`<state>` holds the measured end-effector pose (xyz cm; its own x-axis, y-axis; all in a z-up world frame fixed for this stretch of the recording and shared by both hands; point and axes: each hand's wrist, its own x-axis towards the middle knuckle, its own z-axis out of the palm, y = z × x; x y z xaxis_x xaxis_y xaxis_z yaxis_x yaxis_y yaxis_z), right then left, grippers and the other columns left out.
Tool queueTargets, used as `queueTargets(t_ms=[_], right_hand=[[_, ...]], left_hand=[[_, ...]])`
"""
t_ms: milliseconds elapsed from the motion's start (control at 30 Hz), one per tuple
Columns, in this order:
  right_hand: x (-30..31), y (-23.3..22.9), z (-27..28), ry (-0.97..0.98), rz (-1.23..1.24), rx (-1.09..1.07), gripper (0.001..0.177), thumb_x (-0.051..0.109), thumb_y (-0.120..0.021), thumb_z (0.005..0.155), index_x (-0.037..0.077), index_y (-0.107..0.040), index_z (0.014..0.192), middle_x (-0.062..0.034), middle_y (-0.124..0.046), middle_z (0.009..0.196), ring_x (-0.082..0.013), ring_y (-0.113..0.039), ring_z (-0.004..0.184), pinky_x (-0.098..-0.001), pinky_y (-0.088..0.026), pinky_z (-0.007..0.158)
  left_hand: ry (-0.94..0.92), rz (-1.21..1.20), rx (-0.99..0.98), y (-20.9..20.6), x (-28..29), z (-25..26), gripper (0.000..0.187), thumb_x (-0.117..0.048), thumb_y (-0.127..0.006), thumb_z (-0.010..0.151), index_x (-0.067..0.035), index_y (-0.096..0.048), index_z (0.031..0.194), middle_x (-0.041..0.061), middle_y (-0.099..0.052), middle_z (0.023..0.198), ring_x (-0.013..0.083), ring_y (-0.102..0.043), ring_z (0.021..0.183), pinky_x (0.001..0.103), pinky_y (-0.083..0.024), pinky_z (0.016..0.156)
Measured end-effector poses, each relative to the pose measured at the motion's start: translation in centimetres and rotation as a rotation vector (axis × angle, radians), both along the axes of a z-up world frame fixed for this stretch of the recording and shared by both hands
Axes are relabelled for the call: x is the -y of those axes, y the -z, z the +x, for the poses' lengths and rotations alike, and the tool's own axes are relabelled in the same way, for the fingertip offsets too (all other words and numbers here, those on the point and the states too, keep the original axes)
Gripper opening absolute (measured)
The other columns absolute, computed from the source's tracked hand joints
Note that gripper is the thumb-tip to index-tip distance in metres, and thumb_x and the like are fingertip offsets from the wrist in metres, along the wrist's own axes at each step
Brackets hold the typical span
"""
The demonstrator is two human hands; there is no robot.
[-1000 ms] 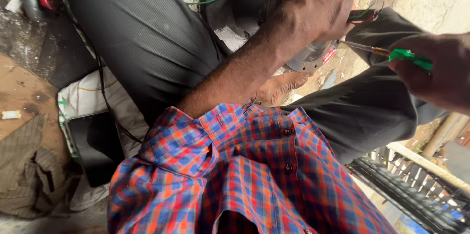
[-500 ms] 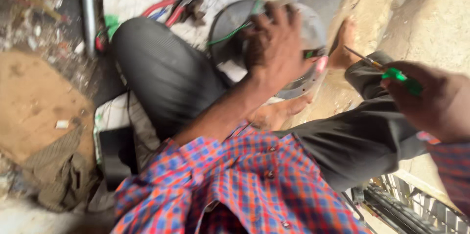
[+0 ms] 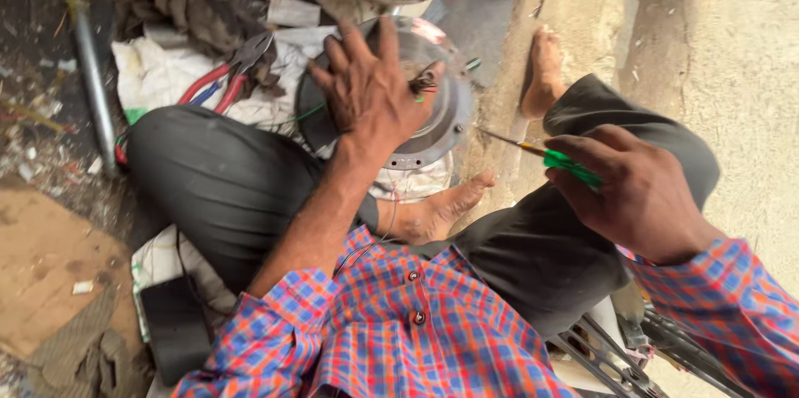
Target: The person disassembles a fan motor housing by removing screws, then reassembles it by aligning the parts and securing them with a screwdriver and pliers.
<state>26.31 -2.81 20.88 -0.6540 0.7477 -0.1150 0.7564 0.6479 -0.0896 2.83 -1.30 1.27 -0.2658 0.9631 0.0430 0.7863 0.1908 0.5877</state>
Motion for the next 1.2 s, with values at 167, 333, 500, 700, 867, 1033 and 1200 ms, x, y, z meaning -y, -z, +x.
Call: queueTargets(t_ms=[167,333,500,700,867,1033,1200], right_hand=[[-1.1,0.3,-0.7,-0.138,0.001,0.058,0.029,0.022,-0.074,0.086,0.011,-0.076,0.112,-0.0122,-0.071,0.096,-0.0323,-0.069,0.074,-0.0427,-0.055,0.061],[-1.7,0.6,-1.8,-0.175,0.002,0.109,0.026,0.022,-0.072,0.088,0.01,-0.077,0.11,-0.012,-0.072,0.097,-0.032,-0.069,0.076,-0.0422,-0.055,0.06],[-2.2,-0.1,-2.4,-0.212,0.027,0.101,0.026,0.023,-0.072,0.089,0.01,-0.076,0.112,-0.0116,-0.072,0.093,-0.0313,-0.07,0.08,-0.0434,-0.055,0.064],[-2.5,-0.1,-3.1,-0.175,-0.003,0.177,0.026,0.023,-0.074,0.086,0.011,-0.077,0.109,-0.0124,-0.073,0.091,-0.0334,-0.069,0.078,-0.0449,-0.055,0.063],[-3.0,-0.3,-3.4,-0.196,-0.047,0.191,0.022,0.02,-0.071,0.087,0.01,-0.077,0.106,-0.0113,-0.073,0.092,-0.033,-0.07,0.08,-0.0448,-0.056,0.065],[-4.1,-0.5,-5.0,-0.306,-0.078,0.25,0.012,0.019,-0.069,0.093,0.01,-0.074,0.099,-0.0085,-0.075,0.094,-0.027,-0.072,0.082,-0.0406,-0.059,0.067],[-4.3,-0.2,-6.4,-0.644,0.068,0.828,0.029,0.022,-0.064,0.099,0.011,-0.069,0.125,-0.0082,-0.071,0.092,-0.0178,-0.07,0.069,-0.0345,-0.057,0.06]], left_hand=[[-0.01,-0.006,-0.001,-0.2,-0.4,-0.2,0.092,-0.071,-0.064,0.089,-0.009,-0.042,0.152,0.039,-0.032,0.148,0.0583,-0.033,0.134,0.078,-0.027,0.099],[-0.042,0.04,0.006,-0.1,-0.2,-0.2,0.094,-0.073,-0.068,0.084,-0.009,-0.046,0.15,0.035,-0.033,0.146,0.0565,-0.035,0.132,0.077,-0.029,0.097],[-0.037,0.063,0.021,0.3,-0.1,-0.4,0.095,-0.075,-0.067,0.085,-0.008,-0.047,0.149,0.033,-0.035,0.145,0.0509,-0.039,0.129,0.073,-0.032,0.096],[-0.05,0.107,-0.018,0.7,-0.2,-0.2,0.093,-0.078,-0.062,0.088,-0.007,-0.049,0.148,0.033,-0.036,0.143,0.0498,-0.04,0.127,0.073,-0.032,0.096],[-0.048,0.147,-0.042,1.0,-0.2,-0.1,0.093,-0.077,-0.065,0.089,-0.007,-0.049,0.147,0.034,-0.035,0.143,0.0507,-0.039,0.128,0.075,-0.032,0.096],[-0.037,0.091,-0.05,1.0,-0.5,0.0,0.102,-0.07,-0.078,0.072,-0.009,-0.046,0.148,0.033,-0.035,0.142,0.051,-0.039,0.128,0.074,-0.035,0.094],[0.085,0.042,0.032,1.5,-1.2,-1.3,0.108,-0.072,-0.084,0.072,-0.008,-0.041,0.148,0.033,-0.035,0.144,0.0523,-0.04,0.127,0.067,-0.045,0.086]])
